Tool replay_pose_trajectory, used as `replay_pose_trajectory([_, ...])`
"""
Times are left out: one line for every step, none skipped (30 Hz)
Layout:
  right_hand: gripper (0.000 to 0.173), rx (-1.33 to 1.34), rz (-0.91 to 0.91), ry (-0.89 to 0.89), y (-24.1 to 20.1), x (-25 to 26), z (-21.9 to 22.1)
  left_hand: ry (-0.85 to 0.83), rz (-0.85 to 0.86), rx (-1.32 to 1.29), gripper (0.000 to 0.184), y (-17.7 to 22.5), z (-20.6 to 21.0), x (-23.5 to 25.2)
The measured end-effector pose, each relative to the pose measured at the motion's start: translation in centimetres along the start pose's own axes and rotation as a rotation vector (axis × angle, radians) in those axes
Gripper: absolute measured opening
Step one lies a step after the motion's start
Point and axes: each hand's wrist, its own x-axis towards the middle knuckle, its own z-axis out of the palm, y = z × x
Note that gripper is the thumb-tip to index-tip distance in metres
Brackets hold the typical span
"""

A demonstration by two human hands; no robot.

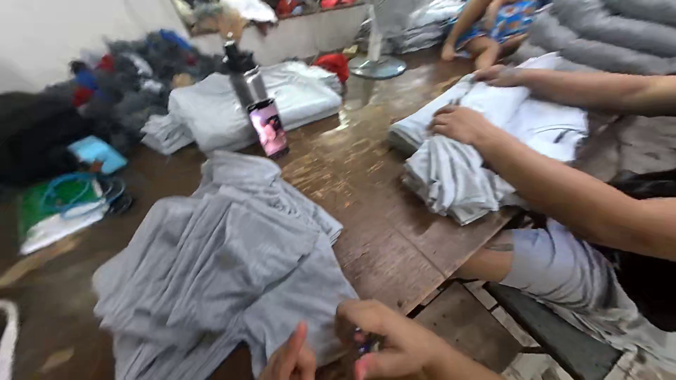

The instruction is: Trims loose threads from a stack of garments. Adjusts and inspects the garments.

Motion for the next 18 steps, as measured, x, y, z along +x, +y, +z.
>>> replay_pose_trajectory([0.055, 0.006, -0.015, -0.008, -0.5, -0.2, -0.3, 0.005, -0.009, -0.058, 0.048, 0.7, 0.6, 1.1])
replay_pose_trajectory([0.054, -0.001, -0.023, -0.016, -1.0, -0.4, -0.6, 0.019, -0.010, -0.104, 0.050, 1.1, 1.1, 1.7])
replay_pose_trajectory([0.053, -0.016, -0.025, -0.018, -1.5, -0.7, -0.9, 0.034, -0.006, -0.137, 0.051, 1.2, 1.6, 2.0])
replay_pose_trajectory([0.052, -0.045, -0.022, -0.019, -1.8, -1.0, -1.1, 0.046, -0.002, -0.155, 0.051, 1.3, 2.0, 2.1])
replay_pose_trajectory([0.052, -0.090, -0.012, -0.022, -2.1, -1.2, -1.2, 0.058, -0.001, -0.162, 0.049, 1.3, 2.4, 2.1])
replay_pose_trajectory([0.052, -0.139, 0.002, -0.030, -2.4, -1.4, -1.3, 0.071, 0.000, -0.166, 0.048, 1.4, 2.7, 2.0])
replay_pose_trajectory([0.052, -0.184, 0.013, -0.036, -2.6, -1.5, -1.3, 0.077, 0.002, -0.173, 0.047, 1.4, 2.9, 2.0])
replay_pose_trajectory([0.053, -0.221, 0.018, -0.043, -2.7, -1.5, -1.3, 0.079, 0.002, -0.191, 0.046, 1.4, 3.0, 2.0])
replay_pose_trajectory([0.053, -0.248, 0.015, -0.050, -2.8, -1.6, -1.3, 0.078, 0.003, -0.214, 0.045, 1.3, 3.1, 1.9])
replay_pose_trajectory([0.053, -0.272, 0.011, -0.052, -2.8, -1.6, -1.2, 0.079, 0.005, -0.233, 0.045, 1.3, 3.2, 1.8])
replay_pose_trajectory([0.053, -0.290, 0.008, -0.048, -2.9, -1.6, -1.1, 0.083, 0.004, -0.241, 0.044, 1.3, 3.2, 1.8])
replay_pose_trajectory([0.053, -0.302, 0.005, -0.041, -2.9, -1.5, -1.1, 0.098, 0.001, -0.244, 0.044, 1.2, 3.3, 1.7])
replay_pose_trajectory([0.053, -0.314, 0.003, -0.032, -2.9, -1.5, -1.0, 0.115, -0.001, -0.243, 0.043, 1.2, 3.4, 1.6])
replay_pose_trajectory([0.053, -0.327, 0.004, -0.031, -3.0, -1.4, -1.0, 0.132, -0.005, -0.245, 0.043, 1.3, 3.5, 1.5])
replay_pose_trajectory([0.053, -0.338, 0.006, -0.030, -3.0, -1.4, -0.9, 0.146, -0.012, -0.247, 0.043, 1.3, 3.5, 1.4])
replay_pose_trajectory([0.054, -0.345, 0.009, -0.030, -3.1, -1.4, -0.9, 0.159, -0.020, -0.246, 0.043, 1.3, 3.5, 1.4])
replay_pose_trajectory([0.054, -0.354, 0.011, -0.031, -3.1, -1.4, -0.8, 0.170, -0.026, -0.243, 0.043, 1.3, 3.5, 1.3])
replay_pose_trajectory([0.054, -0.362, 0.013, -0.032, -3.1, -1.4, -0.8, 0.179, -0.031, -0.241, 0.043, 1.3, 3.5, 1.2])
